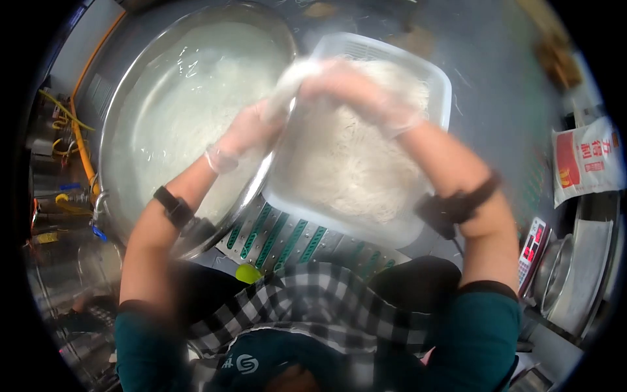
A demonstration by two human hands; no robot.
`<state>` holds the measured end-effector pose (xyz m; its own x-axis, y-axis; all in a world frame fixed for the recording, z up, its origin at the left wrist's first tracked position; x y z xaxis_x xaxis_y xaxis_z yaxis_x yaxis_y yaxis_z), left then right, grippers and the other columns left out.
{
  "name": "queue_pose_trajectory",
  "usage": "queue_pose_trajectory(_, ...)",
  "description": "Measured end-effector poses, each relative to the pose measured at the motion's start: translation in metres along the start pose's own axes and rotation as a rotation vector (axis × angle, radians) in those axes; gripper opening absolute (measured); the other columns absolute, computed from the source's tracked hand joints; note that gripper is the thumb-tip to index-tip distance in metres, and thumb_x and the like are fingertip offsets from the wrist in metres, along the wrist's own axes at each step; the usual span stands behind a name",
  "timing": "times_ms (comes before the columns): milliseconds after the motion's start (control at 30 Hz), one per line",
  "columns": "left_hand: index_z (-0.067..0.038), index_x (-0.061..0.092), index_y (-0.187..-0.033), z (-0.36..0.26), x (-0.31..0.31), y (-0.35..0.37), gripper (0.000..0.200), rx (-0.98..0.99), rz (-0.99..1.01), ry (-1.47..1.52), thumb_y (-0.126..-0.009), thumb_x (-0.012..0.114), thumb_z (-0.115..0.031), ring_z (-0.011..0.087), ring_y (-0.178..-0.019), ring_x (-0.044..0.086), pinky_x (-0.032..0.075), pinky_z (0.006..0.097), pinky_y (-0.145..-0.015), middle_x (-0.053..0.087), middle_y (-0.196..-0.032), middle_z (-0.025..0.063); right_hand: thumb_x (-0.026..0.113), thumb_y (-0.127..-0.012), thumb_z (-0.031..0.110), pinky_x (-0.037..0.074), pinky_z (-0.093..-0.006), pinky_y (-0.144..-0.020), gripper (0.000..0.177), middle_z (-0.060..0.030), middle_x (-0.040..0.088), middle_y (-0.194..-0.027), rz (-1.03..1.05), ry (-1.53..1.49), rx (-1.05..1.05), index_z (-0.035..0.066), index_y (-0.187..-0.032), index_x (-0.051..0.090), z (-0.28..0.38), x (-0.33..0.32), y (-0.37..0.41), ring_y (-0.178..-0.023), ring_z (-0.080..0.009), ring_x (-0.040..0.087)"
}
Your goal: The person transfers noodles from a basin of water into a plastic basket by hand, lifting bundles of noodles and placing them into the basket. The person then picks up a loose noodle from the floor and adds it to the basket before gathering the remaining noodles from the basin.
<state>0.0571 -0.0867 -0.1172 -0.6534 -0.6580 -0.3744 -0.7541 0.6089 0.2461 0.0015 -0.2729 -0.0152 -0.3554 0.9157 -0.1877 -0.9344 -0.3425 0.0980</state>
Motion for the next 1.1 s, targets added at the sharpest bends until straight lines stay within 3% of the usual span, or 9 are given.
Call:
queue_pose_trajectory(133,-0.013,0.059,-0.101,0.027,-0.035,-0.007,0.027,0.045,-0.187,-0.102,-0.073,0.062,-0.015,0.022,-0.083,0.059,0.046,0.0305,-0.074,0.062,-0.09,0.0089,0.057,-0.072,0.016,0.045,-0.0233,-0.073,0.019,-0.0027,0.058,-0.086,-0.526,-0.028,-0.183,0.004,-0.087,0.06,0.083,-0.078,0.032,-0.079,-0.0109,0.055)
queue_pose_trajectory(200,-0.012,0.059,-0.098,0.064,-0.047,-0.013,0.025,0.022,-0.195,-0.246,-0.073,0.061,-0.017,0.0233,-0.083,0.059,0.045,0.0312,-0.074,0.061,-0.088,0.01,0.05,-0.083,0.01,0.047,-0.0261,-0.072,0.019,-0.0071,0.057,-0.088,-0.488,0.685,-0.369,0.003,-0.099,0.057,0.128,-0.079,0.046,-0.08,-0.0147,0.055)
queue_pose_trajectory(300,-0.009,0.057,-0.097,0.073,-0.066,-0.014,0.025,0.107,-0.24,-0.433,-0.074,0.06,-0.016,0.0204,-0.083,0.059,0.045,0.0308,-0.073,0.061,-0.088,0.0098,0.047,-0.085,0.011,0.047,-0.0232,-0.075,0.019,-0.0074,0.056,-0.088,-0.689,0.079,-0.589,0.001,-0.099,0.055,0.135,-0.103,0.072,-0.078,-0.0144,0.054)
queue_pose_trajectory(333,-0.008,0.057,-0.098,0.062,-0.083,-0.019,0.025,0.118,-0.272,-0.518,-0.074,0.059,-0.016,0.0184,-0.083,0.059,0.045,0.0304,-0.072,0.061,-0.089,0.0093,0.056,-0.073,0.014,0.043,-0.0237,-0.077,0.028,-0.0035,0.058,-0.096,-0.48,0.821,-0.547,0.001,-0.097,0.058,0.102,-0.197,0.086,-0.089,-0.0118,0.054)
queue_pose_trajectory(500,-0.002,0.054,-0.097,-0.097,-0.214,0.036,0.017,0.558,-0.306,0.296,-0.081,0.052,-0.009,0.0109,-0.072,0.054,0.047,0.0296,-0.061,0.056,-0.081,0.0034,0.056,-0.067,0.02,0.038,-0.0188,-0.063,0.046,0.0002,0.057,-0.089,-0.544,0.328,0.068,0.002,-0.11,0.054,0.08,-0.148,0.094,-0.075,-0.0074,0.051)
queue_pose_trajectory(700,-0.001,0.054,-0.098,-0.238,-0.273,0.136,0.02,0.685,-0.462,-0.22,-0.081,0.053,-0.013,0.0137,-0.072,0.055,0.048,0.0297,-0.062,0.057,-0.083,0.0054,0.059,-0.069,0.021,0.029,-0.0194,-0.048,0.03,0.0034,0.054,-0.072,-0.716,0.16,0.026,0.005,-0.095,0.059,0.079,-0.177,0.095,-0.055,-0.0037,0.04)
queue_pose_trajectory(867,0.001,0.053,-0.099,-0.276,-0.176,0.147,0.024,0.637,-0.047,-0.372,-0.081,0.053,-0.016,0.0161,-0.072,0.056,0.049,0.0298,-0.063,0.058,-0.085,0.007,0.059,-0.071,0.02,0.029,-0.0198,-0.048,0.017,0.002,0.052,-0.067,-0.721,0.147,-0.108,0.006,-0.081,0.059,0.083,-0.168,0.11,-0.047,-0.0059,0.036)
queue_pose_trajectory(1067,0.002,0.052,-0.099,-0.201,0.02,0.07,0.028,0.333,0.37,-0.164,-0.082,0.054,-0.019,0.0189,-0.072,0.057,0.051,0.0299,-0.064,0.058,-0.086,0.009,0.062,-0.065,0.018,0.046,-0.0231,-0.056,0.048,-0.0042,0.062,-0.085,0.031,0.715,0.661,0.006,-0.111,0.056,0.007,-0.097,0.121,-0.063,-0.0111,0.057)
queue_pose_trajectory(1100,-0.004,0.049,-0.114,-0.17,0.05,0.041,0.043,0.17,0.439,-0.634,-0.074,0.057,-0.016,0.0257,-0.097,0.055,0.045,0.0346,-0.083,0.053,-0.107,0.0149,0.063,-0.066,0.017,0.048,-0.0252,-0.061,0.049,-0.0075,0.063,-0.091,0.245,0.897,0.886,0.006,-0.113,0.055,-0.017,-0.082,0.121,-0.067,-0.0132,0.06)
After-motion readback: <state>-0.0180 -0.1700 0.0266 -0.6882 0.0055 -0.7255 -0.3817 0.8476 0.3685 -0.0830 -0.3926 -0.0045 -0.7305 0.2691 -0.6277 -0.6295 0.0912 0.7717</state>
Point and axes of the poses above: each hand's wrist, its own y-axis away from the middle knuckle, its own x-axis out of the palm, z = x × y, the point moved 3 cm from there along -y, towards the middle knuckle
